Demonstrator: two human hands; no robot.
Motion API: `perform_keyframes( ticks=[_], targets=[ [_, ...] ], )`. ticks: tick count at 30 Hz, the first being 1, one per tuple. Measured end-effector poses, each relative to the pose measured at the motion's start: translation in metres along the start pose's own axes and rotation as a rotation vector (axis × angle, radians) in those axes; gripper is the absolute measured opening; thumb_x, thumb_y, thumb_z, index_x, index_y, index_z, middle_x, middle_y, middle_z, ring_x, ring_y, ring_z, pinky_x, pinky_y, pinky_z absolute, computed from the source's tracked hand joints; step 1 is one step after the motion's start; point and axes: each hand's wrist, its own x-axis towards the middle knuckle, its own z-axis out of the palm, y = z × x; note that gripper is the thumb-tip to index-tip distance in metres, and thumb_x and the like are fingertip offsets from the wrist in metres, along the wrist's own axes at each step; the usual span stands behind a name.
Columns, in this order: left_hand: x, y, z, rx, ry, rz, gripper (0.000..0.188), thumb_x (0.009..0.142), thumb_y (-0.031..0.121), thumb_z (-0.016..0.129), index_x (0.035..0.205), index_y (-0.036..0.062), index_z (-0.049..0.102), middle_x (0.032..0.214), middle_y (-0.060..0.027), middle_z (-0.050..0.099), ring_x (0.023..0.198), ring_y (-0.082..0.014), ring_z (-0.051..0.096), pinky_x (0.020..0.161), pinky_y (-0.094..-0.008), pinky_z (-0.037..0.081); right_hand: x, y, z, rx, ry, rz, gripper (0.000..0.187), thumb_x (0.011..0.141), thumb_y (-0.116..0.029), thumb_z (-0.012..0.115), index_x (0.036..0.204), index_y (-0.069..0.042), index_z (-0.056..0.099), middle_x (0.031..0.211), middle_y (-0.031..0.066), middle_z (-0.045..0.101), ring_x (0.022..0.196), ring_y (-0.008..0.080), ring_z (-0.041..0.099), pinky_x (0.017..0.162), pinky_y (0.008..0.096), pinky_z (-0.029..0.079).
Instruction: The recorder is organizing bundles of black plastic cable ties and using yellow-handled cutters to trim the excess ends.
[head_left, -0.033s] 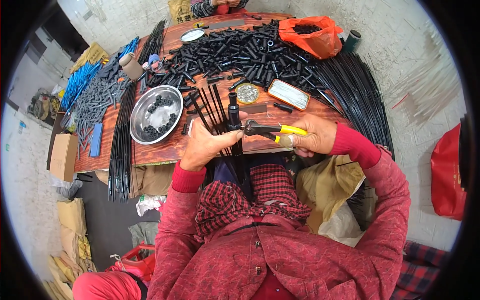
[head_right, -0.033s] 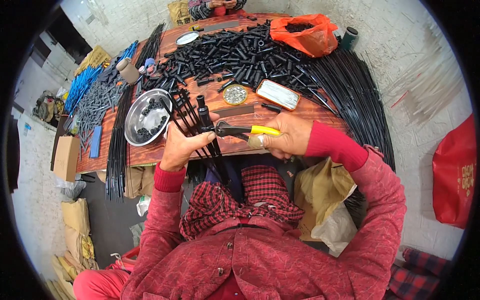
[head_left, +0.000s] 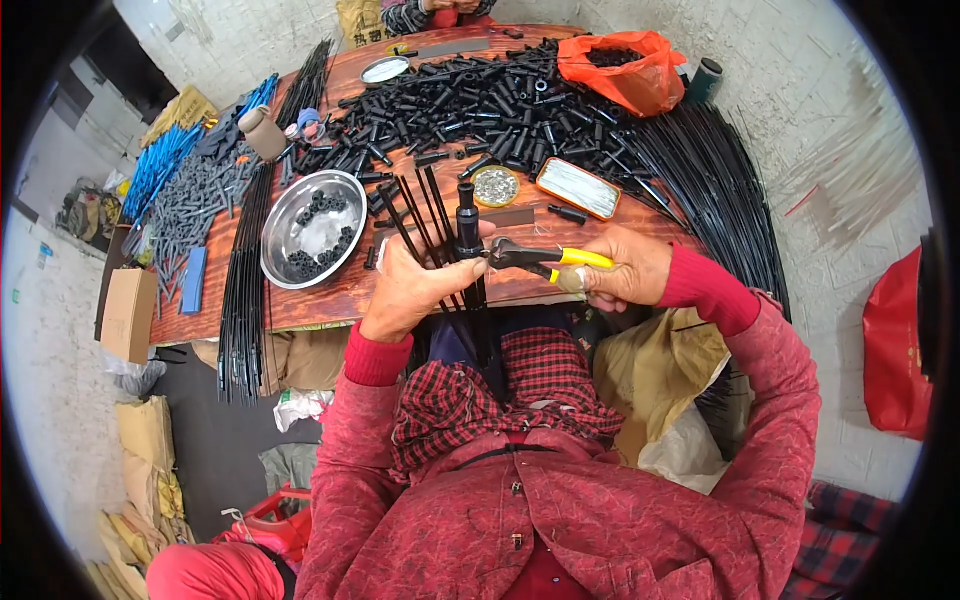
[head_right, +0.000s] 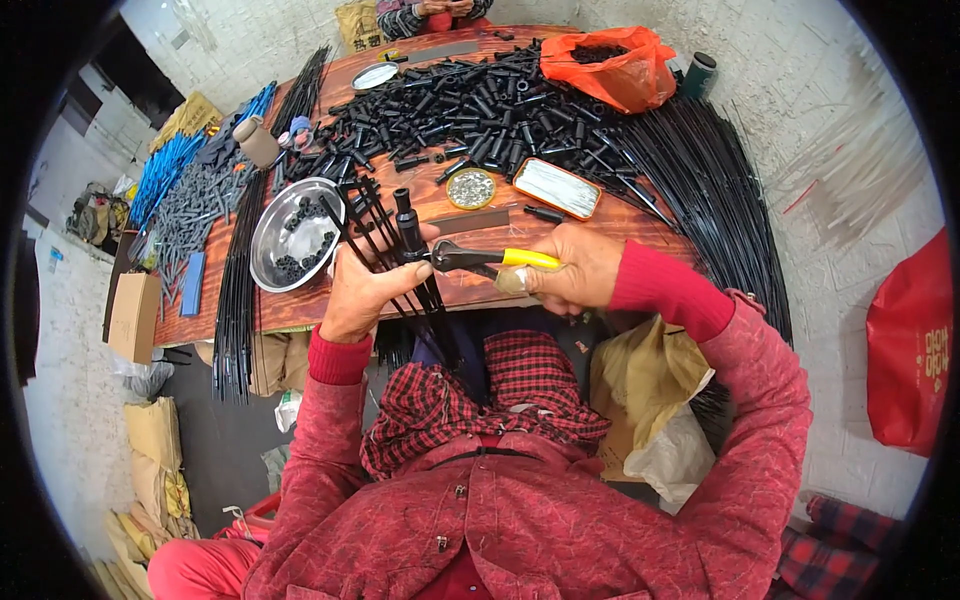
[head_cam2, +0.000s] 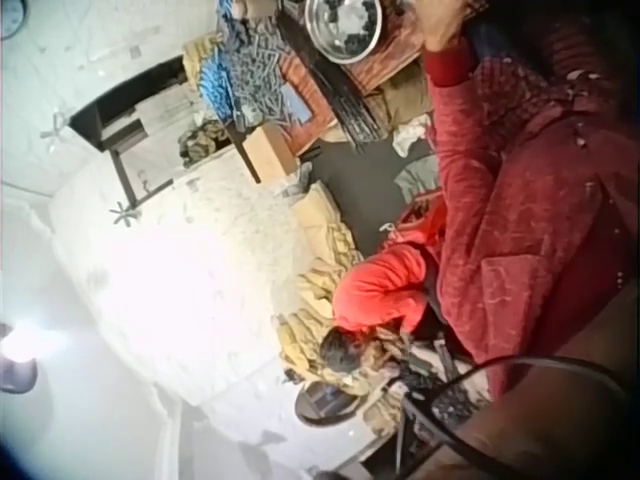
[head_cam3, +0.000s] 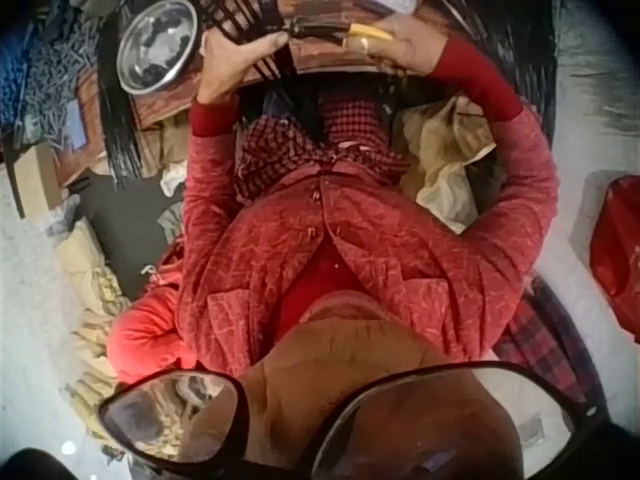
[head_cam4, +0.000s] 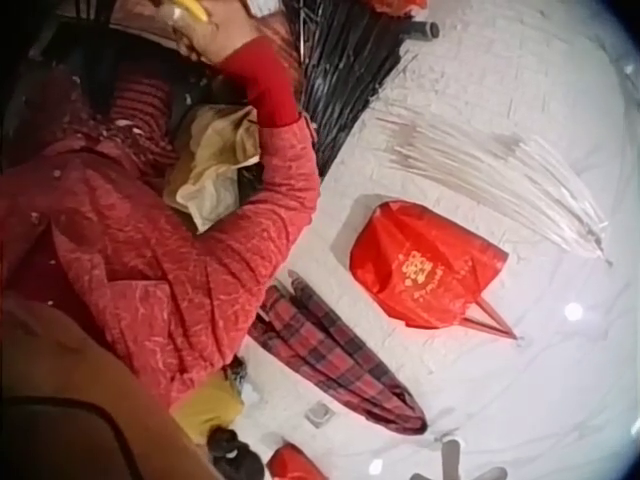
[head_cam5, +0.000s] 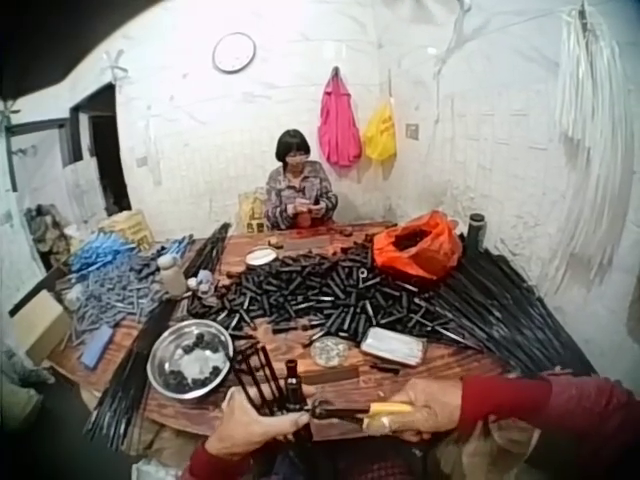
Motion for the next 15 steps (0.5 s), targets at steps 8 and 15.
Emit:
perform_keyframes(
  ticks=[8,15],
  targets=[
    [-0.005,0.012,-0.002,-0.003,-0.067,-0.008,0.035,0.083,0.017,0.077,0.113,0.0009,0.069,0.093,-0.0019,0.070,0.083,-0.0087,0.062,0.076,-0.0263,0.052,-0.004,-0.008,0.001,0.067,-0.035,0.024,0.042,0.100,-0.042,0.054,0.091,-0.003,0.063,0.062,0.0003,0.054,0.054,0.0072,0.050,0.048,0.0241,0.041],
    [-0.012,0.011,-0.001,0.001,-0.023,0.045,0.030,0.080,0.013,0.077,0.106,-0.0009,0.070,0.092,-0.0037,0.071,0.081,-0.0103,0.063,0.075,-0.0267,0.051,0.004,0.024,0.015,0.728,-0.429,0.215,0.045,0.104,-0.048,0.039,0.113,-0.008,0.058,0.052,0.0029,0.046,0.041,0.0107,0.041,0.039,0.0261,0.035]
  ],
)
